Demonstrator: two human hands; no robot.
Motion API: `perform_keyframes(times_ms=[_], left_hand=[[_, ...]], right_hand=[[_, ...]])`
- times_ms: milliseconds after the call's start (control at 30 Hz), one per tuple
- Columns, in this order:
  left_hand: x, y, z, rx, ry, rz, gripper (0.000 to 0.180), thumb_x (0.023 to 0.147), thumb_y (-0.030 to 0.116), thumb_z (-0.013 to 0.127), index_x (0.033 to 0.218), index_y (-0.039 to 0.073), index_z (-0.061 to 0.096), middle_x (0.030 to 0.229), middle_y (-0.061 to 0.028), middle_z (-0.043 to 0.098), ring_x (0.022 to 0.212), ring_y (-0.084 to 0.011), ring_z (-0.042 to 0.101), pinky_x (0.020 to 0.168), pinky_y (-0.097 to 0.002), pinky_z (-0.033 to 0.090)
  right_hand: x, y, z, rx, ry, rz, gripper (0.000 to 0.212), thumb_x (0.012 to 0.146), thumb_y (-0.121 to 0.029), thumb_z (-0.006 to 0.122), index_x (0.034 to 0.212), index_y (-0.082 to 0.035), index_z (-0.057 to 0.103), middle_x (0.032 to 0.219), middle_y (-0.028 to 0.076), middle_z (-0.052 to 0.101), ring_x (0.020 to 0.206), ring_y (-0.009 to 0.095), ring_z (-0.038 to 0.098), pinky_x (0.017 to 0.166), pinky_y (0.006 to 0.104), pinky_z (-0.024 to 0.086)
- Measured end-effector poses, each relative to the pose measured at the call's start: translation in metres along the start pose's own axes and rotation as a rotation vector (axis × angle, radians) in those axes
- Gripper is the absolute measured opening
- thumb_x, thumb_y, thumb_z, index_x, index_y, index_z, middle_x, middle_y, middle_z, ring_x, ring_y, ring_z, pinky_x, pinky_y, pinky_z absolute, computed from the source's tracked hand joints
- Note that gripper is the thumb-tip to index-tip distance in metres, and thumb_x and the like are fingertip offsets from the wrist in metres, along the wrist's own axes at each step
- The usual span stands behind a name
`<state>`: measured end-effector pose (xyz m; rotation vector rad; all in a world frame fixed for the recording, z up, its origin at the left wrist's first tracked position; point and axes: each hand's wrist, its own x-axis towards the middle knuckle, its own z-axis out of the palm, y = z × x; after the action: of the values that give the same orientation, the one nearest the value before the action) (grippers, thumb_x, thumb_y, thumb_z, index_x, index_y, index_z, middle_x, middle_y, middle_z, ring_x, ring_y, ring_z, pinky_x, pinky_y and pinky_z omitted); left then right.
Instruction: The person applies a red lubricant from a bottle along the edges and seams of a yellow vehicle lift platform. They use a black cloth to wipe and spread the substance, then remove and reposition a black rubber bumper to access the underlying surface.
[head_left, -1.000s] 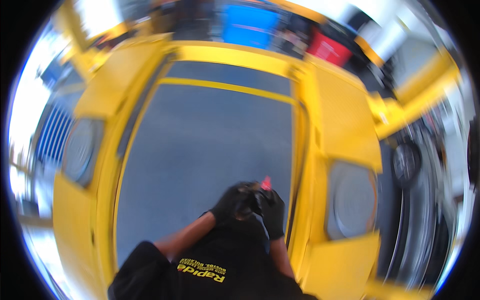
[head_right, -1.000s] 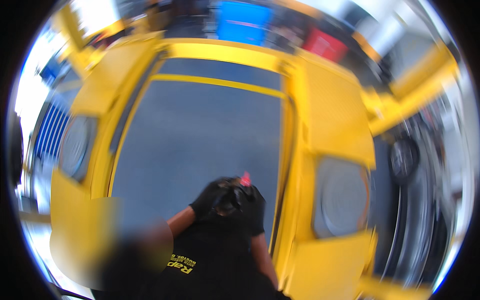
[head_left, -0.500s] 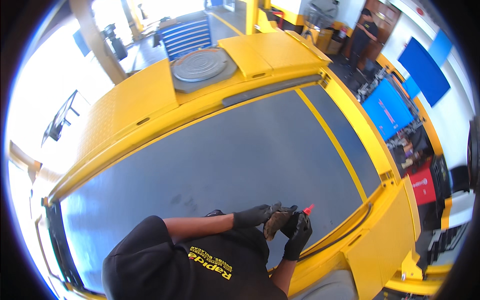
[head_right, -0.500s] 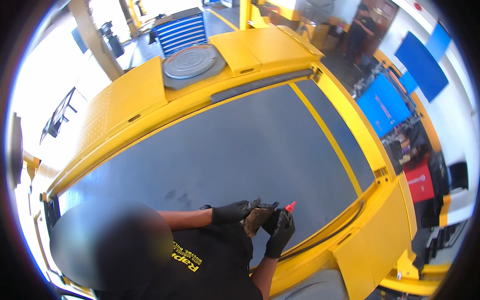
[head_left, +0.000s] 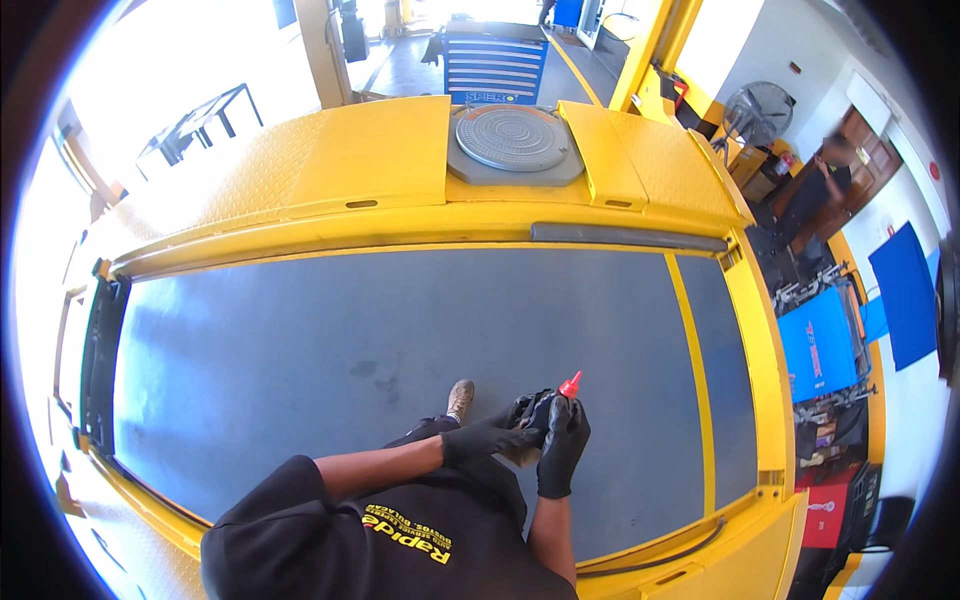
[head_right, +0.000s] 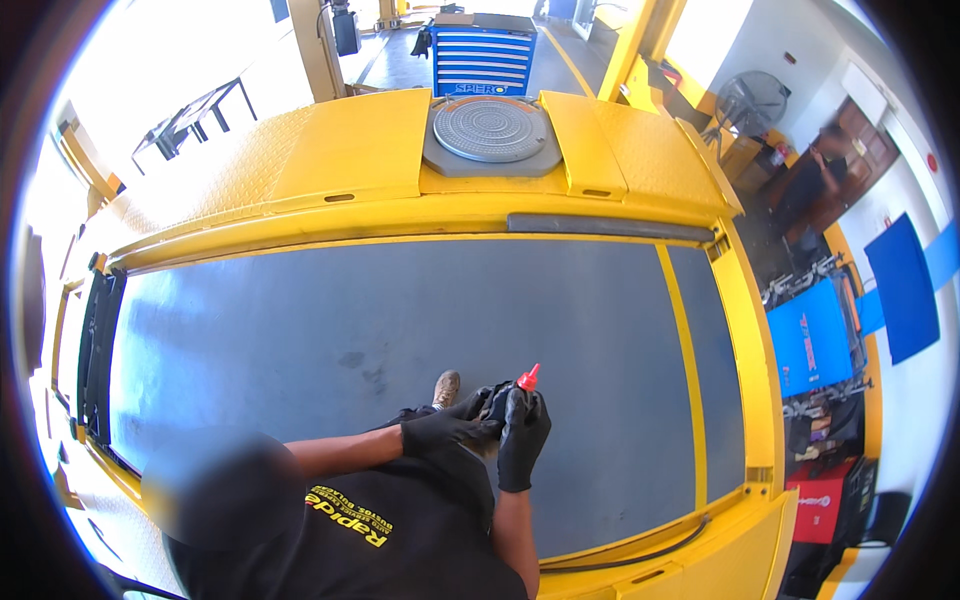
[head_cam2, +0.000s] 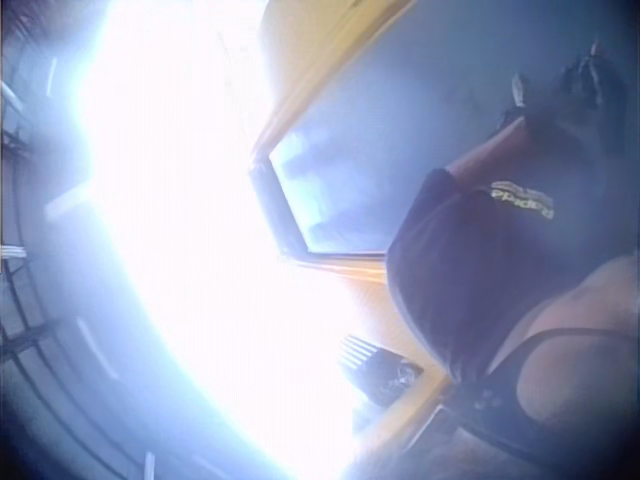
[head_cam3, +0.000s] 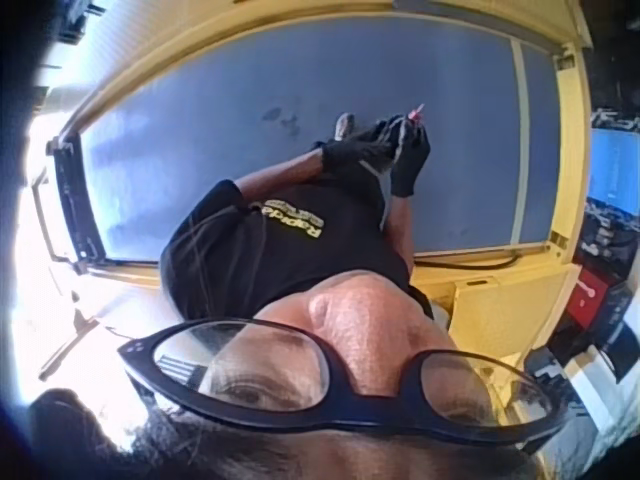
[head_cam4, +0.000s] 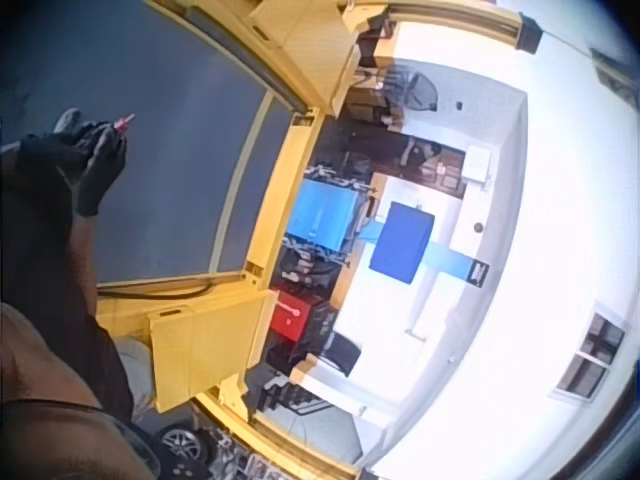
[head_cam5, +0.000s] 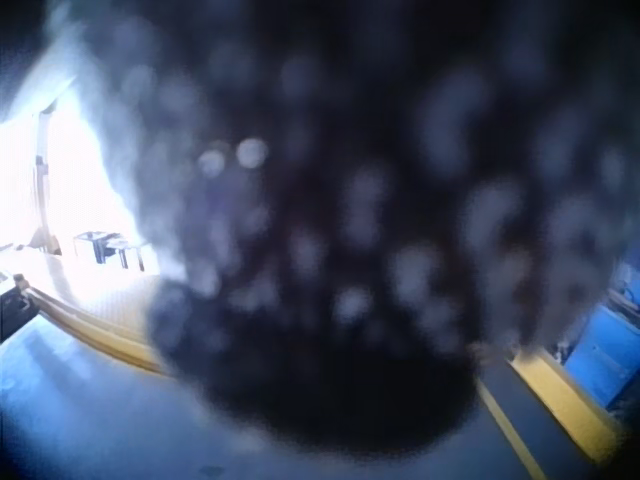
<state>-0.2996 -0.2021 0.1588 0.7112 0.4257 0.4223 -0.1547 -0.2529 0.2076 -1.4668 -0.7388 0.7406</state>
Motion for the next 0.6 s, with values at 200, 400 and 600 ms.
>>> perform_keyframes(times_ms=[200,400,600], left_hand=[[0.06,0.064,-0.033,0.209,-0.061,0.067,0.074,0.102,0.024,0.071,0.161,0.005,0.03,0.15,-0.0037,0.05,0.138,-0.012,0.045,0.116,-0.0305,0.038],[0.098,0.124,-0.07,0.211,-0.13,0.193,0.066,0.104,0.024,0.068,0.159,0.005,0.036,0.143,-0.0017,0.054,0.129,-0.0095,0.05,0.11,-0.0302,0.043],[0.118,0.167,-0.126,-0.177,0.264,0.103,0.039,0.111,0.022,0.053,0.145,0.004,0.052,0.13,-0.0088,0.065,0.12,-0.0193,0.064,0.098,-0.0333,0.054]], right_hand=[[0.06,-0.012,0.039,-0.105,-0.048,-0.046,0.017,0.102,-0.016,0.065,0.108,0.0,0.067,0.097,0.006,0.069,0.086,0.015,0.064,0.079,0.0332,0.052],[0.127,-0.01,0.069,-0.068,-0.162,0.02,0.021,0.097,-0.01,0.07,0.116,0.0,0.067,0.102,0.005,0.07,0.095,0.014,0.065,0.084,0.0303,0.053],[0.176,-0.028,0.124,-0.012,-0.188,-0.053,0.018,0.097,-0.009,0.069,0.113,0.0,0.07,0.103,0.004,0.071,0.094,0.012,0.064,0.085,0.0293,0.051]])
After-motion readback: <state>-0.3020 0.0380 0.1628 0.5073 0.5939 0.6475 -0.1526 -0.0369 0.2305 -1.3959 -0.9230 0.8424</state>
